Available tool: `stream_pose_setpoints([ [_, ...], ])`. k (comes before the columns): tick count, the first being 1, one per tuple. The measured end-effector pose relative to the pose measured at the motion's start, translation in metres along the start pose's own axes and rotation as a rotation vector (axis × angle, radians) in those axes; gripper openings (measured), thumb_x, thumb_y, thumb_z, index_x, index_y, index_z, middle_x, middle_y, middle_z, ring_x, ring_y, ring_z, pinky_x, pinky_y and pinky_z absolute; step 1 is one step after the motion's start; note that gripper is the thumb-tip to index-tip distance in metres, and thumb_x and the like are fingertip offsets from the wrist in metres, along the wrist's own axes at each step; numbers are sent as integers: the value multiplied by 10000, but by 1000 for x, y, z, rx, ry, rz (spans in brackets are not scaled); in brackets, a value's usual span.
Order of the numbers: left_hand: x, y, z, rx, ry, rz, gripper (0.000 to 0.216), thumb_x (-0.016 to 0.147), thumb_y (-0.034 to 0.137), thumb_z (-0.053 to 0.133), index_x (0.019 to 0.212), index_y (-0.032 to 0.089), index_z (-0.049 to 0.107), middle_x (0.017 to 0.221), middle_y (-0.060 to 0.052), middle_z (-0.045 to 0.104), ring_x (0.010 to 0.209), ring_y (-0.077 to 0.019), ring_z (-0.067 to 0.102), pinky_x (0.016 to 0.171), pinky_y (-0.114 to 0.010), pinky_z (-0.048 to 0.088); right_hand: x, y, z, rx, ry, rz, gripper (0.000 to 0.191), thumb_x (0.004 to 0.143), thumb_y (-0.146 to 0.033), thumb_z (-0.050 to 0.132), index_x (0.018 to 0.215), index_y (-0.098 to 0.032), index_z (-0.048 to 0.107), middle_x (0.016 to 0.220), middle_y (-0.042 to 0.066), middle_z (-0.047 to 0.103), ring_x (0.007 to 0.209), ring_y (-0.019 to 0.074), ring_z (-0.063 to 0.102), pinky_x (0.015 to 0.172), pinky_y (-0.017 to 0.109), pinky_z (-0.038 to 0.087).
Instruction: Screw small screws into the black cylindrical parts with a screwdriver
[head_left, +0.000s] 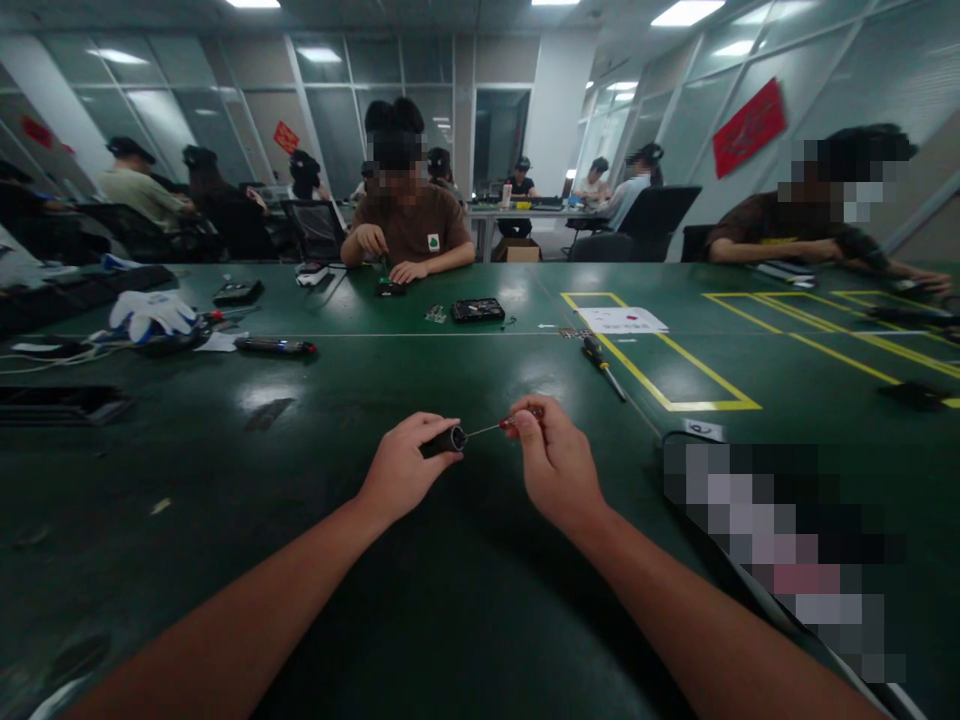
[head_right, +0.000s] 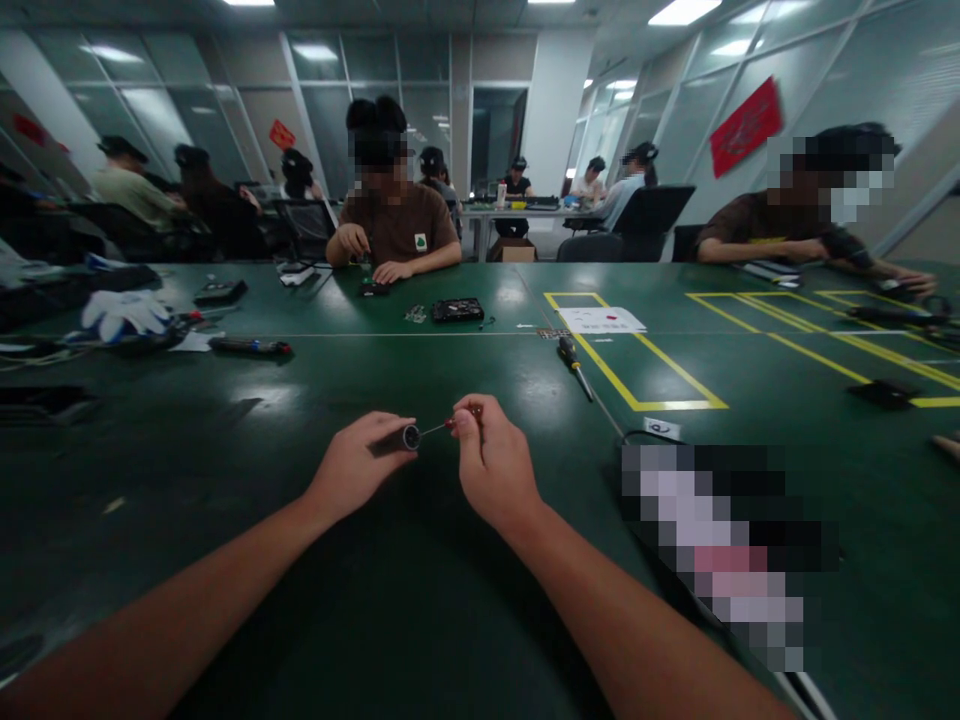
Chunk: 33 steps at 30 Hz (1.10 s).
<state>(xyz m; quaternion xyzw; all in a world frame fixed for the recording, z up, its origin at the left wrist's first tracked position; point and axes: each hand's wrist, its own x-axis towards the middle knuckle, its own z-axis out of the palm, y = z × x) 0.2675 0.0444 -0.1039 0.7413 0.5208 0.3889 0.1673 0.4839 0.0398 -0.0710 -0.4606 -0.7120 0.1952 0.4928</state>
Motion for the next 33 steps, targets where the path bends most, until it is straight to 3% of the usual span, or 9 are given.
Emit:
stream_pose_setpoints([
  [11, 2, -3, 0, -5, 19, -77, 376, 843, 190, 777, 1214, 225, 723, 1215, -56, 699, 1131, -227, 656, 1023, -407, 516, 5, 2, -6, -77, 59, 14, 198, 1047, -359, 437, 1014, -234, 587, 833, 40, 731, 782, 218, 708, 722, 333, 467],
  [20, 5, -3, -9, 14, 32, -74, 426, 974, 264, 608, 1395, 212, 571, 1375, -83, 626, 1267, -246, 596, 1114, -444, 476, 8, 2, -12, -55, 127, 28, 235, 1052, -396, 426, 1016, -235, 594, 819, 37, 709, 772, 220, 695, 712, 344, 467],
  [24, 8, 2, -13, 83, -43, -58, 481, 1026, 296, 479, 1492, 179, 455, 1432, -131, 576, 1292, -266, 582, 1095, -455, 478, 9, 1, -15, -39, 173, 23, 237, 1054, -404, 429, 1034, -239, 598, 832, 37, 713, 779, 222, 698, 716, 348, 473],
  [26, 9, 4, -14, 126, -108, -58, 452, 1021, 321, 464, 1449, 181, 503, 1367, -142, 610, 1198, -276, 633, 977, -431, 538, 11, 1, -17, -29, 192, 24, 233, 1052, -402, 437, 1038, -236, 600, 839, 39, 717, 786, 222, 698, 726, 351, 480],
  [29, 15, 9, -10, 194, -231, -48, 325, 965, 370, 560, 1236, 217, 654, 1135, -106, 708, 1001, -283, 686, 786, -390, 555, 12, 0, -19, -30, 198, 32, 236, 1050, -403, 439, 1041, -234, 603, 843, 40, 718, 790, 221, 698, 726, 348, 483],
  [33, 29, 13, 4, 269, -335, 46, 262, 911, 274, 599, 1145, 242, 713, 1047, -83, 724, 951, -283, 683, 783, -390, 530, 12, -1, -20, -34, 201, 20, 238, 1053, -401, 433, 1041, -235, 603, 825, 36, 711, 771, 216, 691, 713, 342, 476],
])
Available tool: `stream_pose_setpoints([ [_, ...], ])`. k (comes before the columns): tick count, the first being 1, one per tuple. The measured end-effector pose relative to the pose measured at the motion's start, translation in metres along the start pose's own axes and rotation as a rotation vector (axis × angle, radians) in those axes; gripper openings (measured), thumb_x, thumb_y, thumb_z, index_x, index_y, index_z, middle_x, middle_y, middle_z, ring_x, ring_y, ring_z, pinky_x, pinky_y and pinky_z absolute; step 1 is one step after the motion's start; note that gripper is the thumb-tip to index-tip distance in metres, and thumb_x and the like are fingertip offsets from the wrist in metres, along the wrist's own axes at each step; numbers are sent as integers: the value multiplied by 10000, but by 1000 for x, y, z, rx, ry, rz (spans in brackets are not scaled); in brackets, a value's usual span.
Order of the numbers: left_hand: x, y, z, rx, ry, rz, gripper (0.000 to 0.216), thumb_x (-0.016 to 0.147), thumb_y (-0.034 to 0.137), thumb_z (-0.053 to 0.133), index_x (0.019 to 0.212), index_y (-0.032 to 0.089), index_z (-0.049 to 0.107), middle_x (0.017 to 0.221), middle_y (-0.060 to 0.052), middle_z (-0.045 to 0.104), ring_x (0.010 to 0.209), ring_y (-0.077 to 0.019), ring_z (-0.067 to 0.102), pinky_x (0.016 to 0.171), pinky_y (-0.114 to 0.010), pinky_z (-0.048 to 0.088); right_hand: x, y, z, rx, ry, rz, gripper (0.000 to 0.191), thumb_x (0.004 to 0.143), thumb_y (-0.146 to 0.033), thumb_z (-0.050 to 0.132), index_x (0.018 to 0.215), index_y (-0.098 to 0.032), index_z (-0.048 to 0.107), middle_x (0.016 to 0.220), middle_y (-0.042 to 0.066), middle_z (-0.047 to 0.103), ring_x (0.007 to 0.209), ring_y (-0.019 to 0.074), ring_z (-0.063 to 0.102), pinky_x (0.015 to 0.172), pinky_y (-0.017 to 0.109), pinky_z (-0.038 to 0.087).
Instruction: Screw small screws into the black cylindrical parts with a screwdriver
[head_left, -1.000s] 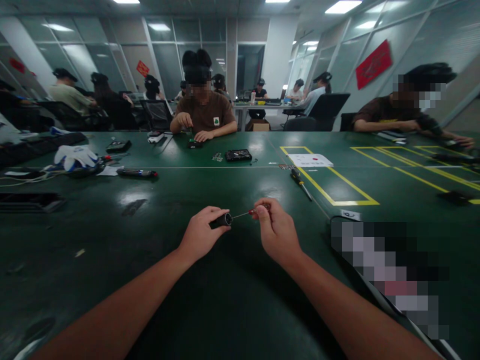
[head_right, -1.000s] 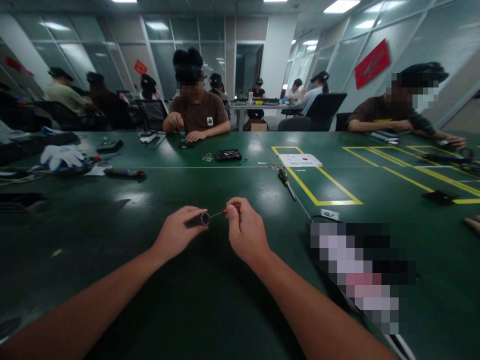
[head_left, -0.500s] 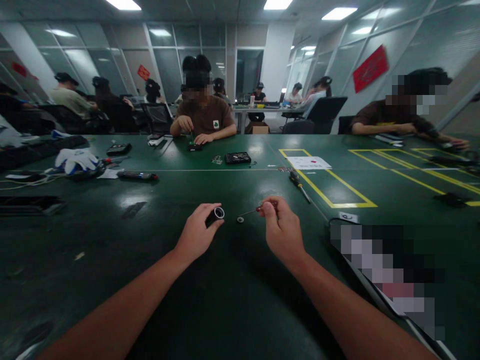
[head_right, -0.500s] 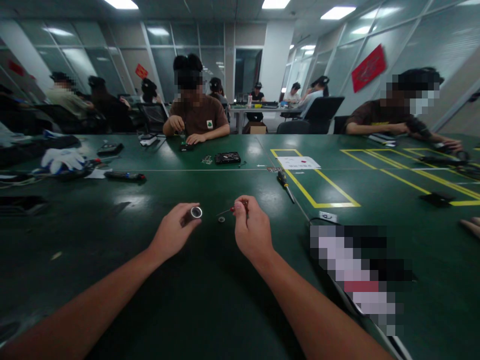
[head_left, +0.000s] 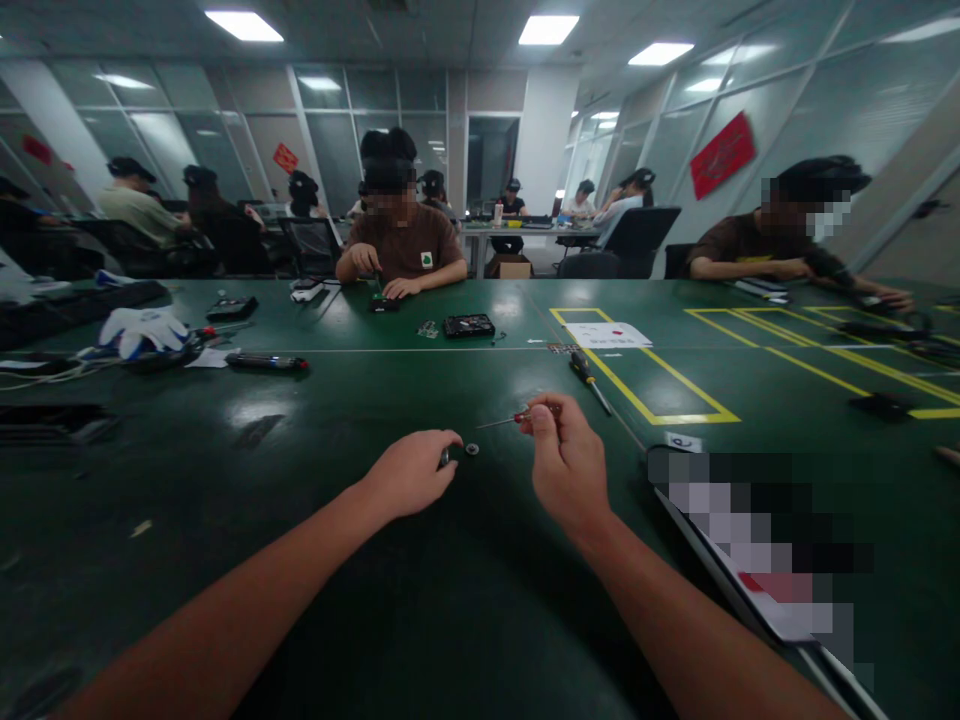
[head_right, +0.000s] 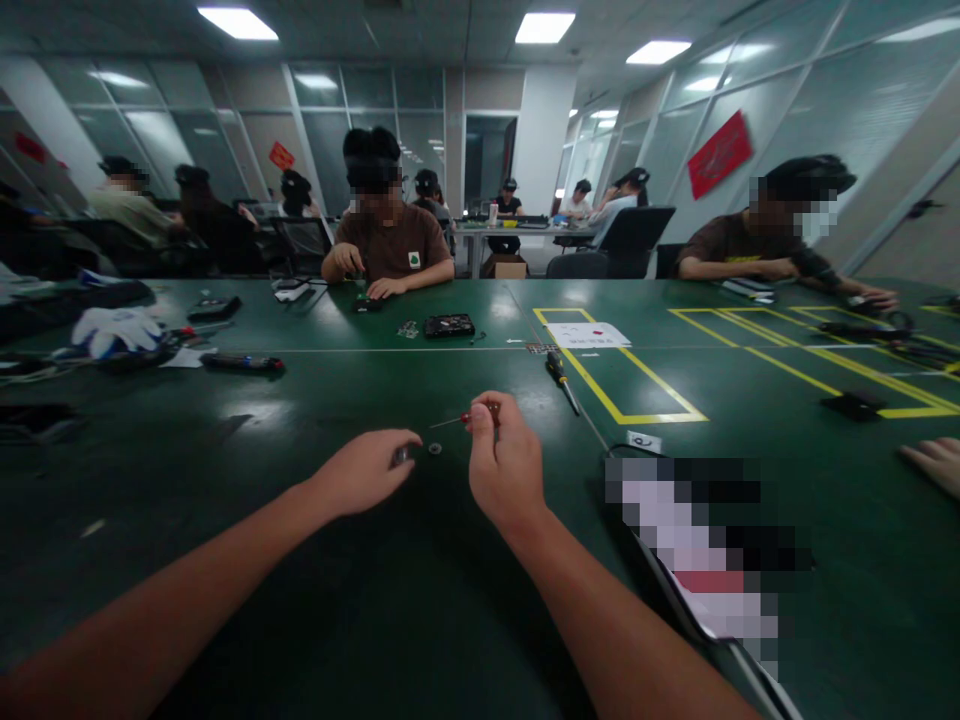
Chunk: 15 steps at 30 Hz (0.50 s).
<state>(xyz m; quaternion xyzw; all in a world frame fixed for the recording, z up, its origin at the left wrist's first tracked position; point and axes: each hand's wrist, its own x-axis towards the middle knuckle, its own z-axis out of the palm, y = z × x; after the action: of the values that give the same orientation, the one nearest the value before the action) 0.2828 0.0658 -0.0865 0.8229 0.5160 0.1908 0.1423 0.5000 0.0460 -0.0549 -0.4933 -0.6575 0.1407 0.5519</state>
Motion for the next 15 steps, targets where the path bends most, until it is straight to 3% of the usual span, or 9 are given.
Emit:
stream_pose_setpoints([
  [3, 15, 4, 9, 48, -1, 46, 311, 906, 207, 555, 1163, 233, 729, 1038, -108, 707, 928, -272, 678, 778, -368, 523, 0, 0, 0, 10, 12, -2, 232, 1049, -395, 433, 1037, -237, 602, 829, 36, 716, 768, 217, 692, 717, 344, 479],
  [6, 27, 4, 18, 93, 16, 35, 336, 920, 289, 586, 1227, 240, 713, 1029, -110, 688, 900, -265, 673, 755, -347, 523, 0, -1, 0, 27, 7, 7, 229, 1044, -393, 436, 1030, -237, 603, 845, 40, 724, 784, 223, 701, 734, 350, 487],
  [11, 36, -1, 26, 115, -18, 52, 162, 920, 344, 635, 950, 226, 742, 932, -82, 664, 857, -247, 657, 739, -328, 507, -2, -2, 1, 19, -7, 13, 232, 1041, -394, 442, 1031, -241, 616, 833, 40, 725, 780, 230, 700, 720, 348, 476],
  [15, 32, -6, 21, 87, 15, -1, 172, 948, 348, 594, 996, 206, 678, 936, -78, 680, 812, -235, 643, 695, -321, 472, -2, -2, 0, 19, -11, 7, 232, 1045, -394, 441, 1049, -239, 614, 840, 37, 720, 773, 223, 696, 717, 344, 474],
])
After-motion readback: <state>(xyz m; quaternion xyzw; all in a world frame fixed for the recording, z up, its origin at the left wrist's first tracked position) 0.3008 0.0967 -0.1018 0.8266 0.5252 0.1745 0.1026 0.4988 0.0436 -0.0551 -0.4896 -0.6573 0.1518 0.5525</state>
